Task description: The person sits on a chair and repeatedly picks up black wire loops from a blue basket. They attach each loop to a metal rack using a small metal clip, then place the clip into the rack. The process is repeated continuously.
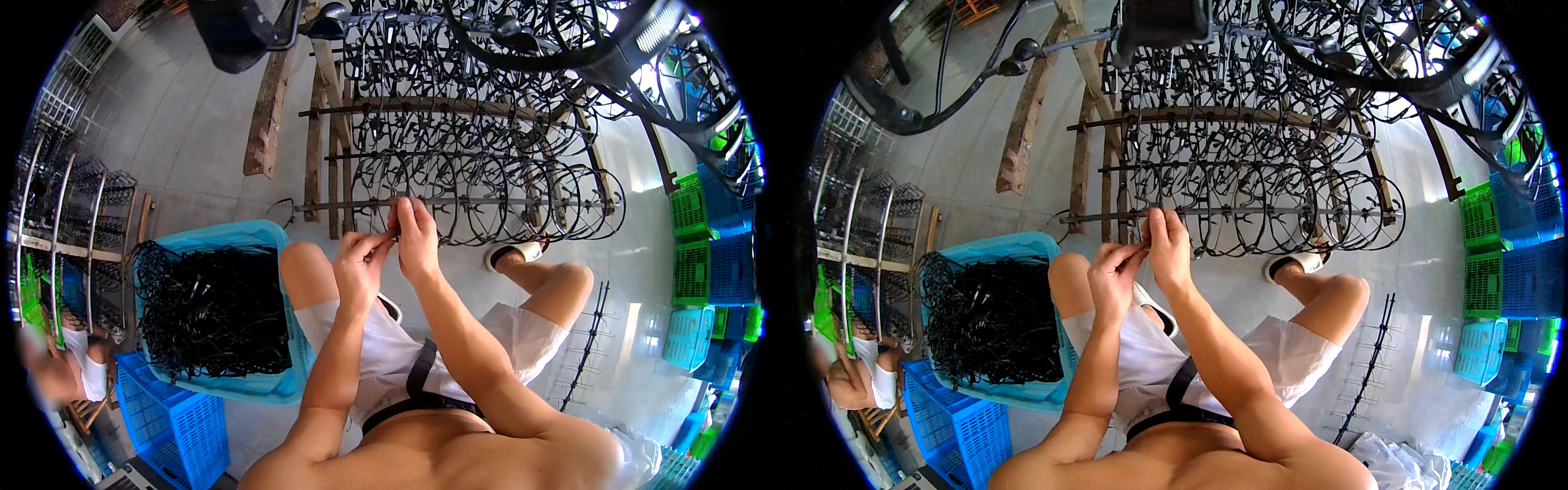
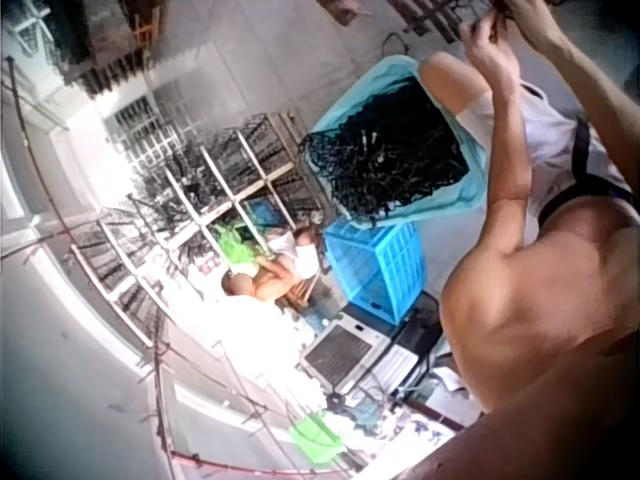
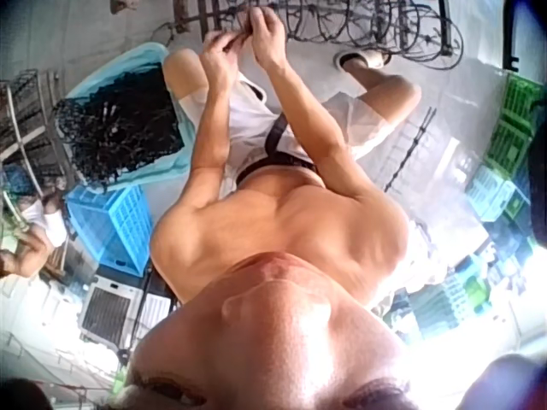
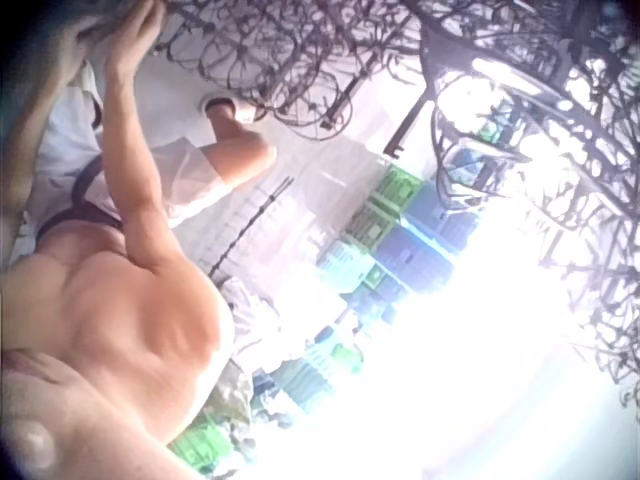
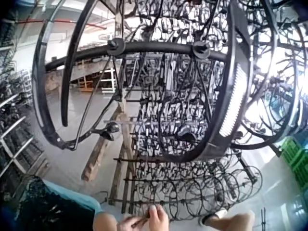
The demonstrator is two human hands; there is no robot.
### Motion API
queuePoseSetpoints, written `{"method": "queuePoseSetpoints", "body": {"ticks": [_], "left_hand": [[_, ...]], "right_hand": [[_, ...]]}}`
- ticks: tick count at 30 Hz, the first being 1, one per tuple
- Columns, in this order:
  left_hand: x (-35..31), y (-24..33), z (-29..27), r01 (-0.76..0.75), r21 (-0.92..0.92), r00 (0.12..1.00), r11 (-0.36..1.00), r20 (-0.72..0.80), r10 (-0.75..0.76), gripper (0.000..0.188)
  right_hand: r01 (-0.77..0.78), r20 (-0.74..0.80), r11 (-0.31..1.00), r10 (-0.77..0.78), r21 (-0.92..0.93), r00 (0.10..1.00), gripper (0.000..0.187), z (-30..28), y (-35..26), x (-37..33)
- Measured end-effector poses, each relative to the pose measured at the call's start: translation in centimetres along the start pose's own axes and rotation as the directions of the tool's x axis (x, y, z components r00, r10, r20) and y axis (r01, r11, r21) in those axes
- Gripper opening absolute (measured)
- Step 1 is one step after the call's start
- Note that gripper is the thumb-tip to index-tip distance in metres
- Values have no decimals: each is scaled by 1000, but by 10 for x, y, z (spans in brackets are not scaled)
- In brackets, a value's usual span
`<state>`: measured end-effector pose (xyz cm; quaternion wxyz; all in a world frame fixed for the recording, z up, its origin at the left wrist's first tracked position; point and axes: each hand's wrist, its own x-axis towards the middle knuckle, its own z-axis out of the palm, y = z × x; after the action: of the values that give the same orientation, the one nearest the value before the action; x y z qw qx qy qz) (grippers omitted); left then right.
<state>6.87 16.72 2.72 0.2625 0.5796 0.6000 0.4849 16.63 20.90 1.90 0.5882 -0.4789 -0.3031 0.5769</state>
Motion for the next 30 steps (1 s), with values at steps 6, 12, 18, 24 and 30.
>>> {"method": "queuePoseSetpoints", "body": {"ticks": [6, 12, 18, 24, 30], "left_hand": [[6, -12, 4, -10, -108, 1000, 994, 17, 12, 13], [10, -12, -2, 97, -265, 988, 959, 142, -60, 14], [21, 1, -18, -45, 54, 993, 998, 113, 39, 18], [69, -37, -46, -386, 657, 922, 648, 244, 301, 34], [87, -54, -40, -376, 745, 923, 551, 354, 151, 27]], "right_hand": [[139, 61, 975, -152, 172, 986, 27, -16, 27, -37], [142, 7, 989, -142, 39, 990, 33, -11, 19, -35], [325, 391, 588, -16, -740, 920, 51, -76, -63, -69], [56, 63, 66, 110, -996, 992, 24, -392, -191, -57], [120, 319, -492, -344, -862, 883, 73, -459, -177, 60]]}}
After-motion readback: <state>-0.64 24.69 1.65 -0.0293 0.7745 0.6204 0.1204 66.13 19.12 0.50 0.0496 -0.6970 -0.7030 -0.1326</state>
